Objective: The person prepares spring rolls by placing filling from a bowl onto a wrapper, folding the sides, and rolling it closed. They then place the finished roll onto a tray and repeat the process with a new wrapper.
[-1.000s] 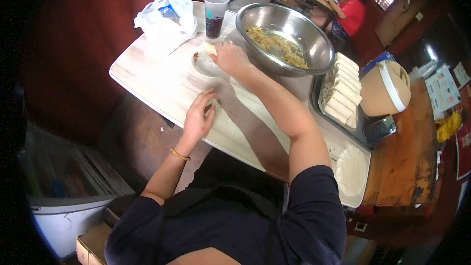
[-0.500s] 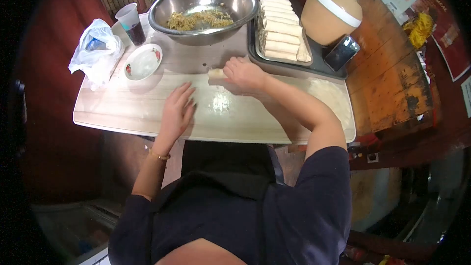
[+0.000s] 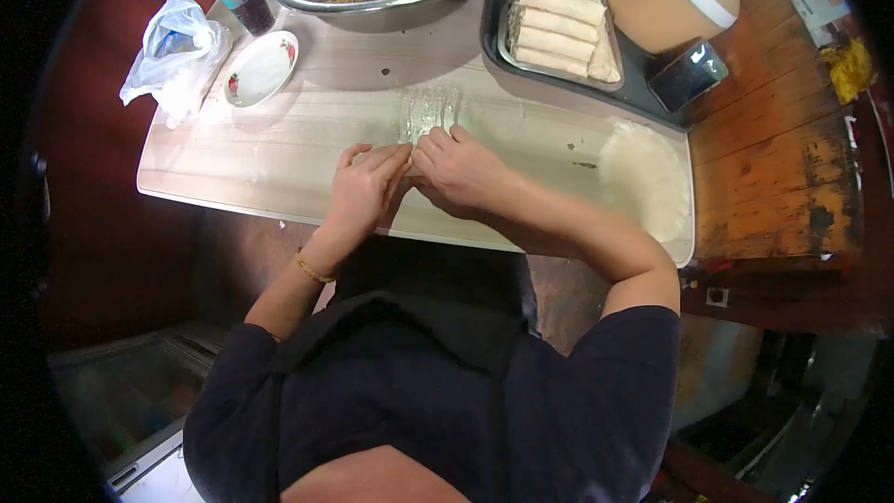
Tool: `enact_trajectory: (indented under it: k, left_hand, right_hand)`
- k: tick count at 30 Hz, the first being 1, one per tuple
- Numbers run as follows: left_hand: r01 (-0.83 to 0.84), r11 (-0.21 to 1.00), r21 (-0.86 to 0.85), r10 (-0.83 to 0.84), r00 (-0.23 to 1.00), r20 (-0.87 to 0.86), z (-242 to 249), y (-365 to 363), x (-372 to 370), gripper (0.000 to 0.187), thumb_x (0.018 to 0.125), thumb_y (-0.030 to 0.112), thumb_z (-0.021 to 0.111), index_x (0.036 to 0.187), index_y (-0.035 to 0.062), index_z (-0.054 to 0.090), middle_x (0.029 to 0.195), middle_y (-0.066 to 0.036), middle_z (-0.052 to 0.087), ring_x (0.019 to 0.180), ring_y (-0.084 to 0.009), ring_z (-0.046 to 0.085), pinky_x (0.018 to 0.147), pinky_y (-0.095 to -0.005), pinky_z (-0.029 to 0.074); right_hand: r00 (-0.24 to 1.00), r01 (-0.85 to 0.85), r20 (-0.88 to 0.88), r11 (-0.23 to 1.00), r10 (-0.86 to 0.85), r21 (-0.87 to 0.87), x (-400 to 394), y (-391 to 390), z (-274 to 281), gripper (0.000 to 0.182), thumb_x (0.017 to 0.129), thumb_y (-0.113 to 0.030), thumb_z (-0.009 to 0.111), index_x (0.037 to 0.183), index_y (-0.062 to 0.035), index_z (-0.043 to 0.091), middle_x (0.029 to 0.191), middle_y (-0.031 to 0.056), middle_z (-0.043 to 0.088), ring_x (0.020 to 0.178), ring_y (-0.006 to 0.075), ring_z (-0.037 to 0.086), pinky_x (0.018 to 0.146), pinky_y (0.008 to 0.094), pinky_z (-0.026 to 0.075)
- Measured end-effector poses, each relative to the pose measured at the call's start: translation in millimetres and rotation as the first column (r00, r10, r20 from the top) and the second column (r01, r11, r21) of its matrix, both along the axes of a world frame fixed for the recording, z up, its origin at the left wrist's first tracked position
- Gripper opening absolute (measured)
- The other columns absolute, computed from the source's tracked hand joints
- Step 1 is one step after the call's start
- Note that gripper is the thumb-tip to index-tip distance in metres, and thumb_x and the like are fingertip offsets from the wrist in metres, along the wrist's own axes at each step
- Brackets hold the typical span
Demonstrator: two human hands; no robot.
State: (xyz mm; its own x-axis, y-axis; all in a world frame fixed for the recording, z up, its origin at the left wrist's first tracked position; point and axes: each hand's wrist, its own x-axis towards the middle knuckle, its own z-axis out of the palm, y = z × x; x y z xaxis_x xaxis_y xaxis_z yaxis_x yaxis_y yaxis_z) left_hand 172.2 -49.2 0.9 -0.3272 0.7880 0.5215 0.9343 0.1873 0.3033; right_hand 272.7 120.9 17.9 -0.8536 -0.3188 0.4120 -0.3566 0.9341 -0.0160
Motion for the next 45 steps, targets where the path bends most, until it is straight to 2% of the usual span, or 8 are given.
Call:
enact_trajectory:
  k: [5, 7, 8, 14, 21, 23, 27, 45]
  left_hand:
    - [0.074, 0.997, -0.016, -0.075, 0.997, -0.007, 12.7, -8.0, 3.1, 0.023, 0.086, 0.014, 0.065, 0.108, 0.0089, 0.066, 0.106, -0.002, 0.07, 0.093, -0.0165, 0.065, 0.09, -0.0363, 0.041]
    - [0.066, 0.997, -0.049, -0.067, 0.998, -0.02, 10.2, -7.5, 1.9, 0.024, 0.086, 0.014, 0.065, 0.109, 0.0087, 0.066, 0.108, -0.003, 0.07, 0.095, -0.0167, 0.065, 0.091, -0.037, 0.041]
    - [0.059, 0.995, -0.078, -0.062, 0.997, -0.038, 9.3, -6.6, 0.7, 0.024, 0.087, 0.014, 0.065, 0.11, 0.0084, 0.065, 0.109, -0.003, 0.069, 0.097, -0.0168, 0.066, 0.092, -0.0377, 0.041]
    - [-0.07, 0.988, -0.138, 0.038, 0.974, -0.223, 1.0, 11.5, -6.4, 0.031, 0.095, 0.019, 0.055, 0.122, 0.0049, 0.06, 0.125, -0.009, 0.063, 0.124, -0.0206, 0.055, 0.108, -0.0467, 0.029]
    - [-0.037, 0.99, -0.139, 0.01, 0.982, -0.188, -5.0, 22.8, -18.5, 0.037, 0.098, 0.023, 0.047, 0.123, -0.0016, 0.058, 0.129, -0.016, 0.059, 0.129, -0.0281, 0.048, 0.112, -0.0546, 0.024]
    - [-0.057, 0.959, -0.276, 0.022, 0.991, -0.129, 2.4, 19.7, -14.1, 0.039, 0.1, 0.021, 0.043, 0.131, 0.0005, 0.053, 0.14, -0.015, 0.051, 0.136, -0.0283, 0.04, 0.114, -0.055, 0.02]
    - [-0.016, 0.971, -0.237, -0.002, 0.997, -0.074, 3.4, 20.0, -15.2, 0.039, 0.1, 0.02, 0.041, 0.131, -0.0022, 0.052, 0.139, -0.017, 0.051, 0.136, -0.0325, 0.039, 0.112, -0.0564, 0.022]
    - [-0.004, 0.982, -0.188, -0.016, 0.994, -0.108, -1.7, 18.2, -14.4, 0.042, 0.101, 0.023, 0.042, 0.13, -0.0042, 0.052, 0.136, -0.019, 0.053, 0.134, -0.0338, 0.041, 0.111, -0.0535, 0.028]
  right_hand:
    - [0.975, 0.201, 0.089, 0.978, -0.206, 0.06, 30.8, -24.0, 0.4, 0.034, 0.084, -0.026, 0.064, 0.103, 0.0013, 0.057, 0.095, 0.0127, 0.054, 0.094, 0.0265, 0.054, 0.084, 0.0411, 0.044]
    - [0.964, 0.265, 0.031, 0.964, -0.265, 0.019, 40.0, -27.2, -0.8, 0.057, 0.085, -0.023, 0.065, 0.13, 0.0069, 0.048, 0.116, 0.0194, 0.055, 0.108, 0.0313, 0.054, 0.098, 0.0465, 0.042]
    - [0.956, 0.291, 0.03, 0.956, -0.292, 0.046, 43.1, -26.2, -8.8, 0.063, 0.086, -0.027, 0.062, 0.134, 0.0082, 0.043, 0.126, 0.0222, 0.054, 0.121, 0.0319, 0.051, 0.108, 0.048, 0.034]
    - [0.948, 0.311, 0.103, 0.946, -0.302, -0.088, 28.1, -12.5, -8.9, 0.058, 0.09, -0.024, 0.059, 0.134, 0.0095, 0.042, 0.134, 0.0272, 0.049, 0.129, 0.0375, 0.046, 0.113, 0.0525, 0.026]
    - [0.939, 0.321, 0.177, 0.935, -0.294, -0.153, 16.6, -2.1, -6.9, 0.059, 0.093, -0.026, 0.057, 0.137, 0.0096, 0.038, 0.137, 0.0289, 0.045, 0.132, 0.0393, 0.041, 0.115, 0.0523, 0.022]
    - [0.926, 0.332, 0.263, 0.914, -0.27, -0.231, 16.7, -2.4, -6.0, 0.066, 0.092, -0.03, 0.059, 0.139, 0.0087, 0.034, 0.142, 0.0285, 0.04, 0.137, 0.0387, 0.034, 0.116, 0.0519, 0.02]
    - [0.916, 0.34, 0.296, 0.914, -0.269, -0.22, 15.3, -0.8, -9.0, 0.076, 0.091, -0.038, 0.06, 0.143, 0.0081, 0.029, 0.147, 0.0276, 0.035, 0.141, 0.0374, 0.029, 0.118, 0.0505, 0.017]
    - [0.923, 0.329, 0.276, 0.921, -0.268, -0.209, 17.9, -3.9, -9.8, 0.078, 0.091, -0.037, 0.059, 0.145, 0.0091, 0.025, 0.148, 0.0289, 0.033, 0.142, 0.0386, 0.027, 0.118, 0.0498, 0.017]
